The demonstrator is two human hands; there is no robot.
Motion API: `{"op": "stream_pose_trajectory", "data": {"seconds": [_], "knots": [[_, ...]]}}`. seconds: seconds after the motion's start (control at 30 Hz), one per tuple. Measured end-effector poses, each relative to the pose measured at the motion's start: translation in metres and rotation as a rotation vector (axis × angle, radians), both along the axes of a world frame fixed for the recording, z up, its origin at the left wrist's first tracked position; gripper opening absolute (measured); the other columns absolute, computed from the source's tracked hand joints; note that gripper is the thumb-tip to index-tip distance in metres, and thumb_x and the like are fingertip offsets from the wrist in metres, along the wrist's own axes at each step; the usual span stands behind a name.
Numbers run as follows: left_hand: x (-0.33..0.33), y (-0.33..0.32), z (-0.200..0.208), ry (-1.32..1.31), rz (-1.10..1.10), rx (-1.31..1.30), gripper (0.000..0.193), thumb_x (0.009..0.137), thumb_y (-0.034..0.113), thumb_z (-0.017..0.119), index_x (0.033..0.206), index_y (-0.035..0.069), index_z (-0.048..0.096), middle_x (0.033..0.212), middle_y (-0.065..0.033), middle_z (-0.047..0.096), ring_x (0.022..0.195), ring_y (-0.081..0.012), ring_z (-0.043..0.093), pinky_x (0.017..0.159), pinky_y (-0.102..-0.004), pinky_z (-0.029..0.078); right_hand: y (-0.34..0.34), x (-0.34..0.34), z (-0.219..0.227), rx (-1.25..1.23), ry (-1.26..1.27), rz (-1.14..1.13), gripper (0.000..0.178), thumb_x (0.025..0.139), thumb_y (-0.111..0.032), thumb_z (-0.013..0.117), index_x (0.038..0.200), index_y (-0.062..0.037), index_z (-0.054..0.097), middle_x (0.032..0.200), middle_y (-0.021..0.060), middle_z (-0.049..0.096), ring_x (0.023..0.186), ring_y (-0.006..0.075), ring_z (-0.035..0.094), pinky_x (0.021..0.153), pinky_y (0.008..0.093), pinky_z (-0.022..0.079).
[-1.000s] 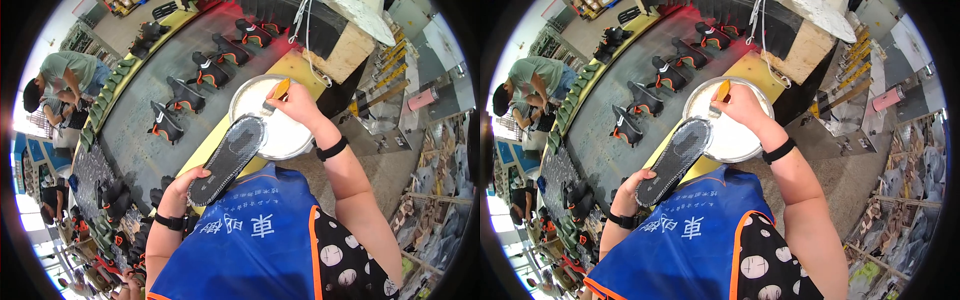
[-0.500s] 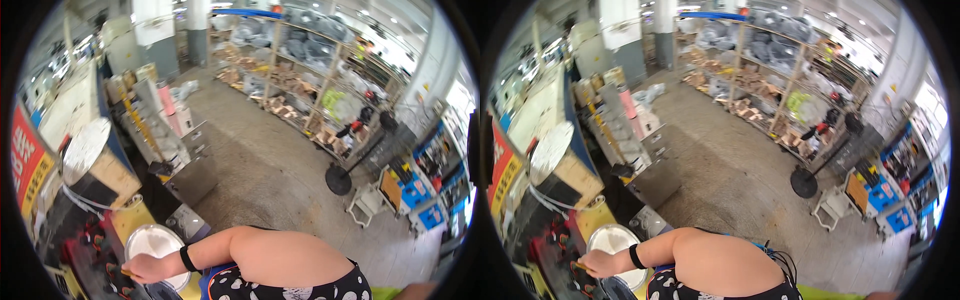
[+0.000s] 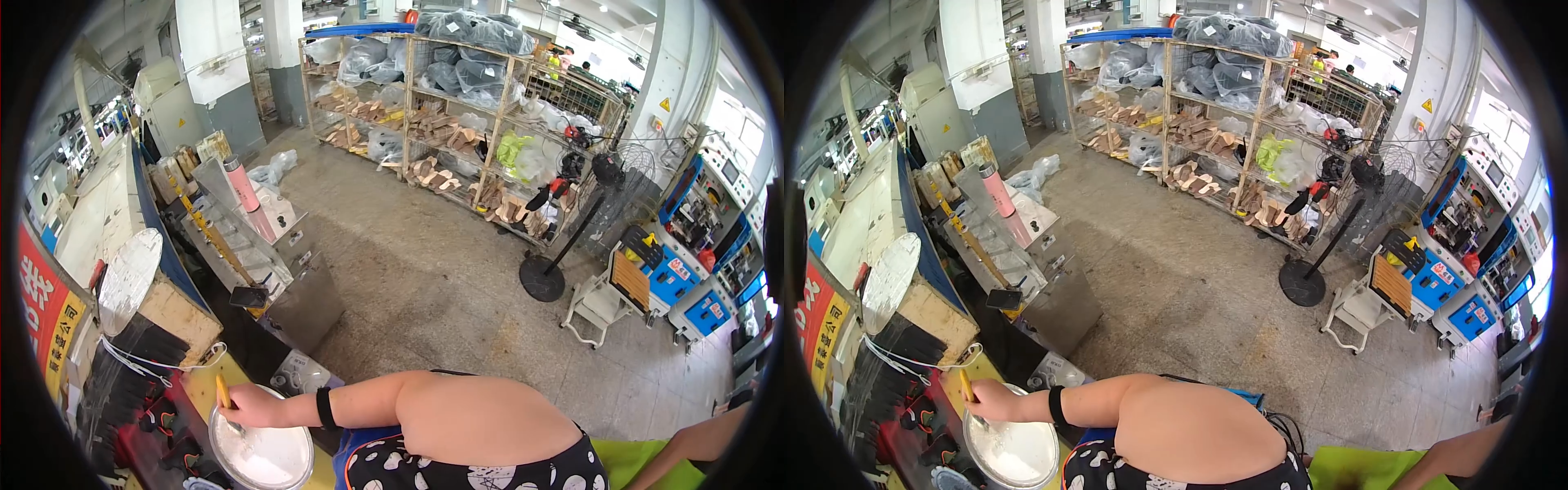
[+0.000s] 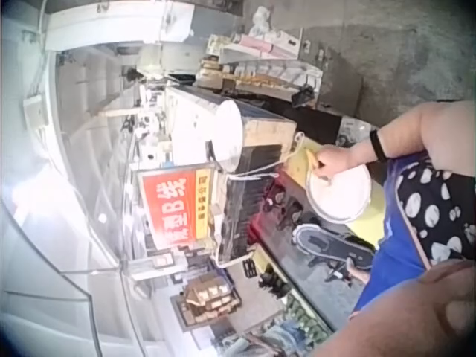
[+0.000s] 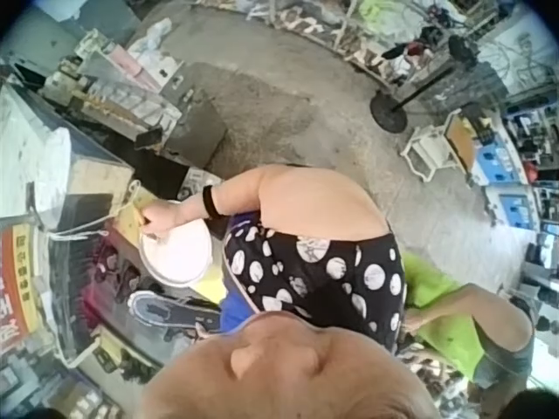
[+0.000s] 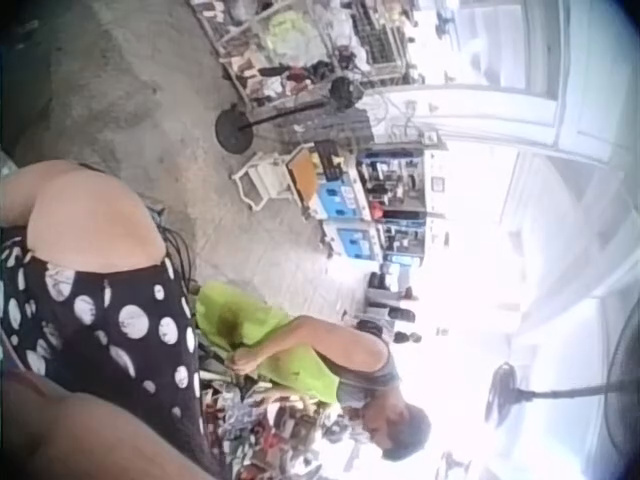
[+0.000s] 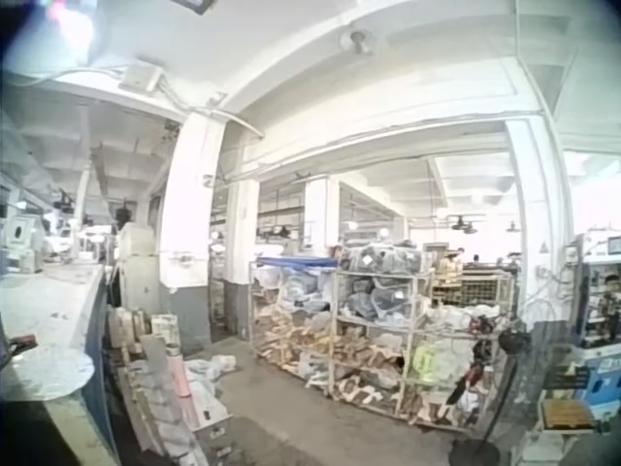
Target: Applying industrial adhesive to shoe soles with a brush and placing them on a production line conveyor.
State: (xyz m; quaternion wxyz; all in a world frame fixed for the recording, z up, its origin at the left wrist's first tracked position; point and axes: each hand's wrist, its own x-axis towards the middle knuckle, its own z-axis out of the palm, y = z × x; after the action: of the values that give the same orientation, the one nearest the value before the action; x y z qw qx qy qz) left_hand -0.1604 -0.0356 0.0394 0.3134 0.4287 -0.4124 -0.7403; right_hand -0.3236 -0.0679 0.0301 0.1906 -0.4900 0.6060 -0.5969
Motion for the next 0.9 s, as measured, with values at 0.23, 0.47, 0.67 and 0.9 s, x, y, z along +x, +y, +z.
{"op": "stream_pose_trajectory", "data": {"seconds": [0.23, 0.47, 0.67, 0.9], "knots": [[0.002, 0.002, 0.001, -0.018, 0.050, 0.001, 0.049, 0.094, 0.021, 0.053, 0.139, 0.000, 0.050, 0.121, -0.0106, 0.065, 0.105, -0.0186, 0.065, 0.092, -0.0310, 0.052, 0.004, -0.011, 0.017, -0.003, -0.136, -0.011, 0.021, 0.090, -0.018, 0.069, 0.091, 0.0015, 0.064, 0.080, 0.0185, 0.066, 0.074, 0.0325, 0.064, 0.069, 0.0400, 0.050], [0.005, 0.002, 0.000, -0.036, 0.101, 0.006, 0.050, 0.095, 0.021, 0.054, 0.140, 0.001, 0.048, 0.123, -0.0104, 0.064, 0.107, -0.0185, 0.064, 0.093, -0.0312, 0.051, 0.002, -0.006, 0.016, -0.141, -0.258, 0.002, 0.020, 0.091, -0.019, 0.069, 0.093, -0.0005, 0.061, 0.080, 0.0173, 0.064, 0.074, 0.0314, 0.063, 0.070, 0.0394, 0.049], [0.008, 0.002, -0.005, -0.046, 0.129, 0.010, 0.051, 0.095, 0.021, 0.054, 0.142, 0.001, 0.047, 0.125, -0.0103, 0.063, 0.109, -0.0184, 0.063, 0.095, -0.0313, 0.051, 0.000, -0.015, 0.009, -0.094, -0.141, 0.042, 0.017, 0.091, -0.016, 0.069, 0.094, -0.0028, 0.059, 0.077, 0.0136, 0.060, 0.071, 0.0276, 0.059, 0.069, 0.0374, 0.048], [0.038, 0.000, -0.003, -0.034, 0.225, 0.020, 0.053, 0.095, 0.021, 0.054, 0.144, 0.002, 0.045, 0.127, -0.0101, 0.062, 0.112, -0.0183, 0.063, 0.096, -0.0314, 0.050, -0.007, -0.019, 0.012, -0.191, -0.223, 0.002, 0.014, 0.091, -0.014, 0.067, 0.093, -0.0029, 0.060, 0.080, 0.0122, 0.062, 0.072, 0.0240, 0.061, 0.069, 0.0364, 0.049]]}}
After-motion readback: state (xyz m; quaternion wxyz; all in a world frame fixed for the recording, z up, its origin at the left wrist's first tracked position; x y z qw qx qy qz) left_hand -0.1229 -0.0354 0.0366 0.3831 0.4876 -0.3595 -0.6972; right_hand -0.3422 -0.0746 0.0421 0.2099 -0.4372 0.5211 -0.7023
